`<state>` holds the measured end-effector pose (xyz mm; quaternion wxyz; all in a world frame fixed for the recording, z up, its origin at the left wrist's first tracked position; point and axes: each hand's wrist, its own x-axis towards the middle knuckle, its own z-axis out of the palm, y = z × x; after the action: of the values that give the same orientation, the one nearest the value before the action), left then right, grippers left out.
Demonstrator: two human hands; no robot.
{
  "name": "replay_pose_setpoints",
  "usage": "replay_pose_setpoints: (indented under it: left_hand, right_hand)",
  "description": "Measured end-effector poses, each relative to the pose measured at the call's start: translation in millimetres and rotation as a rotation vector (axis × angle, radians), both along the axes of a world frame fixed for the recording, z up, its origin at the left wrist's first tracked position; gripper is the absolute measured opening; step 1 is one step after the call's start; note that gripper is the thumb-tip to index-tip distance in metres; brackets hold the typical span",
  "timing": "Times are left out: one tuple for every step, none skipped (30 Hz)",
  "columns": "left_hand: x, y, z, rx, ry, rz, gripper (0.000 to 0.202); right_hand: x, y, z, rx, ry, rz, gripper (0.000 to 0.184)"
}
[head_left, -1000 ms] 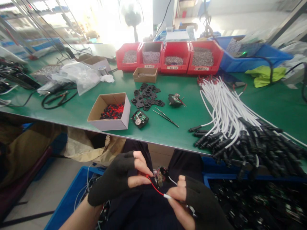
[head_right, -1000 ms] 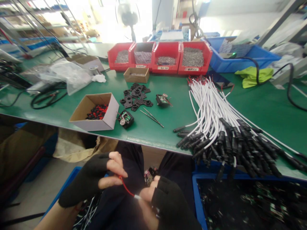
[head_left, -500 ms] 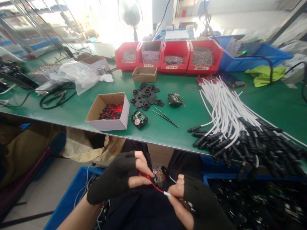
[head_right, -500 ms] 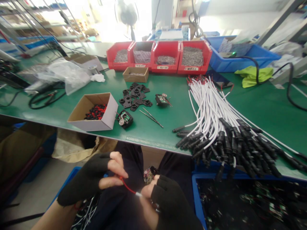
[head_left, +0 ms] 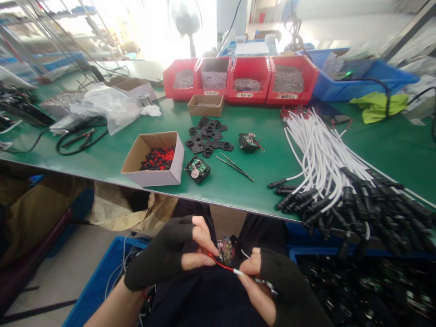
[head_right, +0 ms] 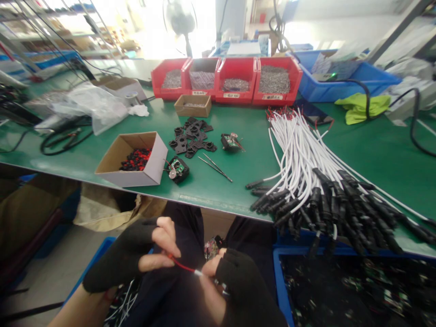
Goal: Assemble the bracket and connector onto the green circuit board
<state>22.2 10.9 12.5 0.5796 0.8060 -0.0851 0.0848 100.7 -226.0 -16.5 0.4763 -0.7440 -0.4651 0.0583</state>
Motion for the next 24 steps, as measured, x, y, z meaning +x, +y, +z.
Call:
replay_pose_setpoints:
  left_hand:
    - [-0.1, -0.3, -0.3, -0.013, 0.011, -0.002, 0.006]
    - [-0.2, -0.8, -0.8, -0.021, 0.022, 0.000, 0.003]
    - [-0.2, -1.4, -1.4, -0.028, 0.034, 0.004, 0.001]
    - [-0.1, -2.5, -2.1, -0.043, 0.044, 0.008, 0.001]
    - [0.1, -3.9, -3.0, -0.068, 0.056, 0.013, 0.001]
    - [0.4, -5.8, -4.0, -0.106, 0.070, 0.018, 0.001]
    - [0.9, -8.3, -5.2, -0.154, 0.087, 0.026, 0.004]
    - [1.4, -11.3, -6.6, -0.212, 0.105, 0.036, 0.007]
    - [2.0, -14.7, -8.2, -0.269, 0.123, 0.046, 0.010]
    - [2.7, -18.4, -10.0, -0.325, 0.144, 0.061, 0.013]
    - [3.3, -22.3, -12.1, -0.374, 0.168, 0.077, 0.015]
    - [3.8, -26.2, -14.4, -0.416, 0.190, 0.097, 0.017]
    - [4.1, -30.0, -16.9, -0.453, 0.214, 0.116, 0.018]
    - [4.2, -33.5, -19.6, -0.488, 0.228, 0.137, 0.019]
    - [4.0, -36.7, -22.3, -0.519, 0.230, 0.156, 0.021]
    - [3.6, -39.6, -25.0, -0.542, 0.222, 0.175, 0.023]
    - [3.1, -42.2, -27.4, -0.552, 0.212, 0.193, 0.025]
    - [2.4, -44.7, -29.5, -0.548, 0.210, 0.212, 0.027]
    - [1.6, -47.1, -31.1, -0.531, 0.216, 0.229, 0.028]
    - [0.9, -49.4, -32.2, -0.508, 0.226, 0.242, 0.028]
    - [0.1, -51.8, -32.8, -0.488, 0.243, 0.258, 0.026]
    - [-0.6, -54.1, -33.2, -0.477, 0.258, 0.281, 0.023]
    - [-1.3, -56.4, -33.4, -0.473, 0.268, 0.318, 0.021]
    - [-1.9, -58.6, -33.5, -0.477, 0.272, 0.367, 0.020]
  right_hand:
    - [0.5, 0.3, 0.6, 0.015, 0.010, -0.007, 0.019]
    - [1.4, 0.5, 1.0, 0.026, 0.014, -0.011, 0.020]
    - [2.5, 0.8, 1.3, 0.029, 0.013, -0.010, 0.020]
    - [3.5, 1.4, 1.5, 0.024, 0.010, -0.003, 0.020]
    - [4.4, 2.4, 1.7, 0.014, 0.007, 0.012, 0.020]
    - [4.9, 3.8, 1.9, 0.008, 0.009, 0.032, 0.020]
    - [4.7, 5.7, 1.8, 0.008, 0.022, 0.050, 0.020]
    - [3.6, 7.9, 1.4, 0.015, 0.046, 0.055, 0.020]
    - [1.8, 10.2, 0.3, 0.030, 0.083, 0.042, 0.020]
    - [-0.6, 12.6, -1.5, 0.050, 0.135, 0.017, 0.020]
    - [-3.6, 14.7, -4.1, 0.075, 0.203, -0.015, 0.019]
    - [-6.6, 16.6, -7.2, 0.099, 0.275, -0.051, 0.017]
    - [-9.5, 18.0, -10.8, 0.120, 0.335, -0.081, 0.014]
    - [-12.0, 19.0, -14.6, 0.136, 0.394, -0.101, 0.012]
    - [-13.8, 19.5, -18.5, 0.144, 0.448, -0.109, 0.013]
    - [-15.0, 19.8, -22.3, 0.145, 0.495, -0.109, 0.016]
    - [-15.6, 19.8, -26.0, 0.140, 0.535, -0.105, 0.019]
    - [-15.7, 19.7, -29.5, 0.133, 0.569, -0.100, 0.020]
    - [-15.7, 19.6, -33.0, 0.126, 0.600, -0.097, 0.021]
    - [-15.7, 19.5, -36.4, 0.119, 0.617, -0.100, 0.019]
    - [-15.9, 19.6, -39.7, 0.113, 0.623, -0.109, 0.017]
    - [-16.4, 20.0, -42.7, 0.112, 0.638, -0.118, 0.015]
    - [-17.4, 20.7, -45.2, 0.116, 0.659, -0.122, 0.015]
    - [-18.7, 21.6, -47.2, 0.126, 0.679, -0.121, 0.016]
